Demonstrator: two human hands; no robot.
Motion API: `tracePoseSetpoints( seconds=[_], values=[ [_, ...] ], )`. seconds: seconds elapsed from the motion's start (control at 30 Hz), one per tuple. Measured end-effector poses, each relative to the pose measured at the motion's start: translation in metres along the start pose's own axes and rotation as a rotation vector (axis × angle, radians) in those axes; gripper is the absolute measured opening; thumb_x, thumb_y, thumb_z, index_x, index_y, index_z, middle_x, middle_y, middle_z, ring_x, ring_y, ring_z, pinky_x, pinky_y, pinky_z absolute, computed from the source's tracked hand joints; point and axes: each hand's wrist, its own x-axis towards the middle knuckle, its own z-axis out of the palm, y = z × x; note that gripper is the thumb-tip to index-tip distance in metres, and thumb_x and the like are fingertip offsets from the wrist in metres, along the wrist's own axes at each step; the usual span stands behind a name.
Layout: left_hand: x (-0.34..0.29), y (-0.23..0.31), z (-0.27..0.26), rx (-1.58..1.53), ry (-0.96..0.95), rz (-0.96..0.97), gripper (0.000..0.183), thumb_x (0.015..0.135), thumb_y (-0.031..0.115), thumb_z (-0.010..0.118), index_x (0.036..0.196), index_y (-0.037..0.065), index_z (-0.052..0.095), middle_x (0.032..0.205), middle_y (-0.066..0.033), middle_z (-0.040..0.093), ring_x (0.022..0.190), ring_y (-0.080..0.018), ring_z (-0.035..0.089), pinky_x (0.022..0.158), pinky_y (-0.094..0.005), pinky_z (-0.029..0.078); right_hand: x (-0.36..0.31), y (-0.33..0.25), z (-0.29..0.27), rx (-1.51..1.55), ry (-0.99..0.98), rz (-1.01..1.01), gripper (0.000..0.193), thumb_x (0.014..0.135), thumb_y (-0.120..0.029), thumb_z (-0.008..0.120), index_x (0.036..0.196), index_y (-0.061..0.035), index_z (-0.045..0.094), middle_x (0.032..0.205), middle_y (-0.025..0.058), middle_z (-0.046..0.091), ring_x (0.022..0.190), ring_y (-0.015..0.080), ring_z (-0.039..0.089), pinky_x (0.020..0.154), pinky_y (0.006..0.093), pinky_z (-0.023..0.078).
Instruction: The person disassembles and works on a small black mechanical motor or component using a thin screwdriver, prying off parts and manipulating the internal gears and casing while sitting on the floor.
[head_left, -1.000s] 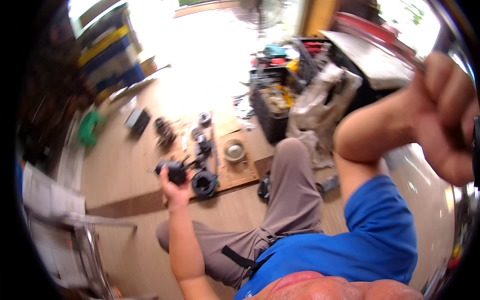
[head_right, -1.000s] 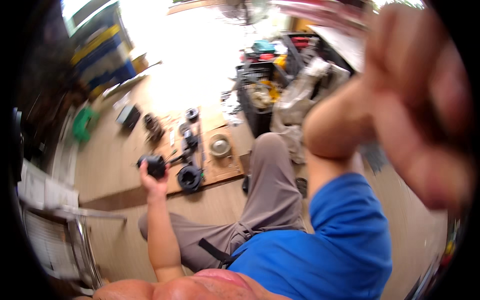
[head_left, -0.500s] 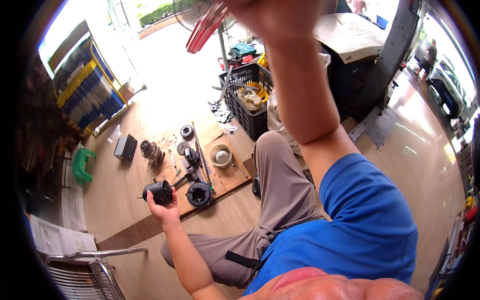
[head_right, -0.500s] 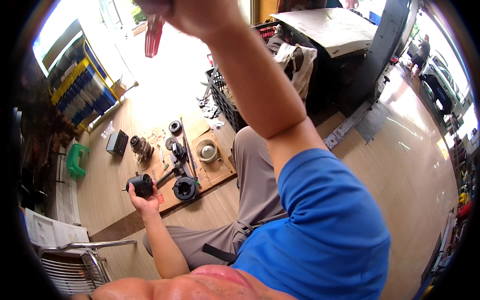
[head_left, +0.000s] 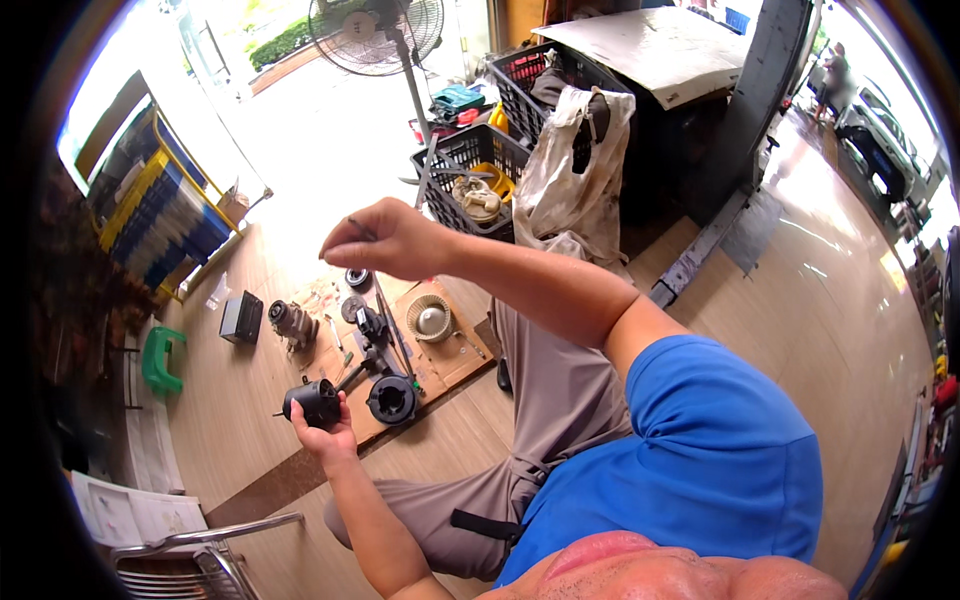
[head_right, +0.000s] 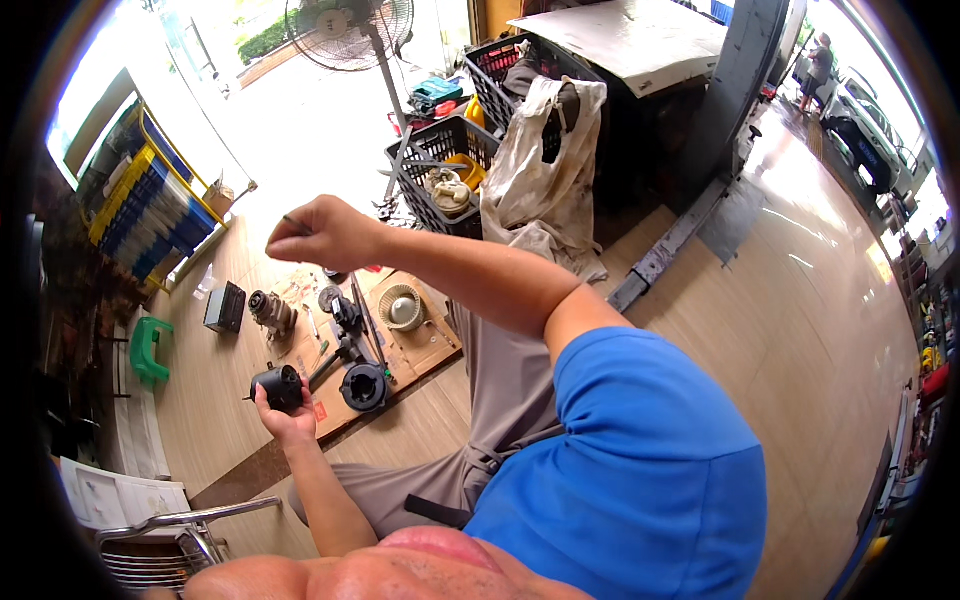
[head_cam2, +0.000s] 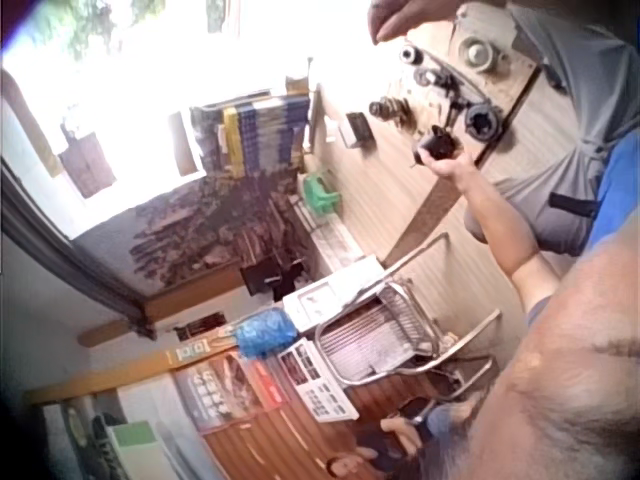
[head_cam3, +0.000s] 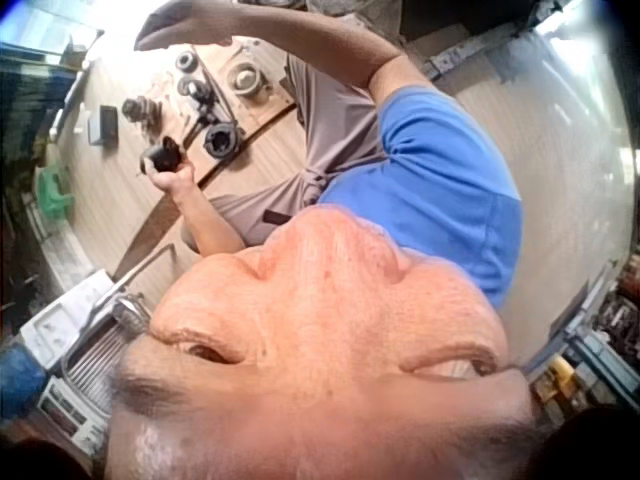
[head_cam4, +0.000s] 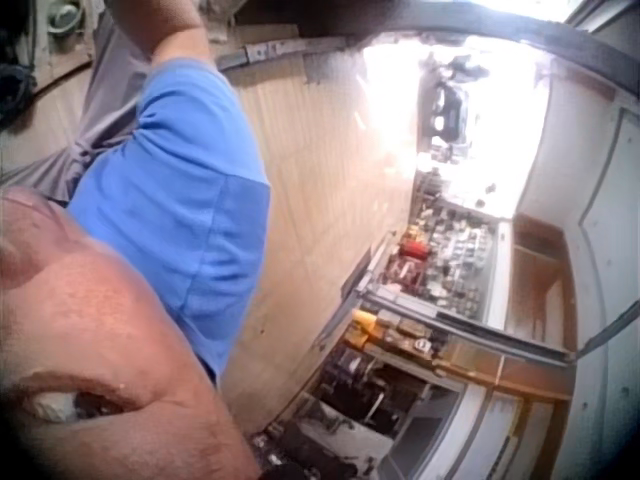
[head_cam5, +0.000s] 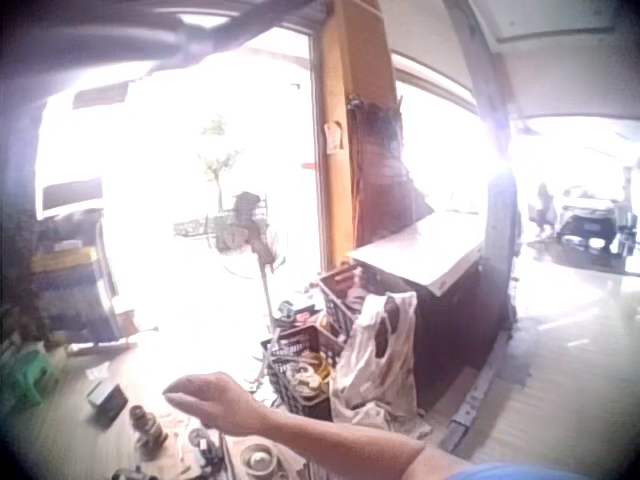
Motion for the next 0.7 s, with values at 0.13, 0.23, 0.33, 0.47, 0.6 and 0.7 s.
tracePoseSetpoints(
  seconds=[0.13,0.23,0.33,0.47,0.6,0.7],
  values=[
    [0.001,-0.001,0.003,0.01,0.006,-0.02,0.049,0.085,0.047,0.063,0.114,0.008,0.056,0.096,-0.0141,0.066,0.076,-0.032,0.066,0.059,-0.0313,0.057,-0.013,0.026,0.009,0.015,-0.027,0.035,0.022,0.091,-0.017,0.068,0.102,0.0018,0.07,0.084,0.0036,0.07,0.077,0.0063,0.061,0.071,0.0235,0.05],
    [0.005,-0.002,0.001,0.017,0.001,-0.034,0.048,0.084,0.046,0.064,0.115,0.01,0.057,0.096,-0.0113,0.066,0.075,-0.0308,0.067,0.061,-0.0316,0.057,-0.019,0.04,0.014,0.026,-0.053,0.12,0.022,0.091,-0.018,0.068,0.102,0.0006,0.07,0.085,0.0047,0.071,0.079,0.0078,0.062,0.073,0.0244,0.051],
    [0.006,-0.003,0.002,0.026,-0.01,-0.045,0.048,0.084,0.046,0.064,0.116,0.01,0.057,0.096,-0.0099,0.066,0.075,-0.0305,0.067,0.061,-0.0318,0.058,-0.023,0.054,0.018,-0.023,-0.062,0.125,0.024,0.091,-0.021,0.068,0.103,0.0002,0.07,0.087,0.0062,0.071,0.08,0.0089,0.063,0.074,0.0253,0.051],
    [0.006,-0.006,0.006,0.036,-0.023,-0.052,0.048,0.086,0.047,0.062,0.117,0.01,0.057,0.097,-0.0102,0.067,0.075,-0.031,0.068,0.06,-0.0318,0.058,-0.026,0.078,0.023,-0.179,-0.102,0.118,0.044,0.099,-0.039,0.049,0.105,-0.0002,0.069,0.083,0.0133,0.069,0.079,0.0218,0.064,0.076,0.0332,0.051],
    [0.008,-0.003,0.004,0.042,-0.043,-0.072,0.047,0.087,0.046,0.061,0.116,0.01,0.058,0.097,-0.0103,0.067,0.075,-0.0313,0.068,0.059,-0.0315,0.057,-0.03,0.091,0.037,-0.213,-0.145,0.141,0.06,0.103,-0.049,0.031,0.111,-0.0016,0.067,0.081,0.0168,0.065,0.084,0.0289,0.064,0.079,0.0387,0.049],
    [0.008,-0.005,0.008,0.046,-0.048,-0.088,0.047,0.087,0.046,0.061,0.116,0.01,0.058,0.097,-0.0102,0.067,0.074,-0.0316,0.068,0.058,-0.0314,0.057,-0.034,0.121,0.048,-0.222,-0.142,0.187,0.051,0.102,-0.044,0.039,0.109,-0.002,0.068,0.087,0.0166,0.068,0.087,0.0263,0.065,0.079,0.0368,0.049]
  ],
)
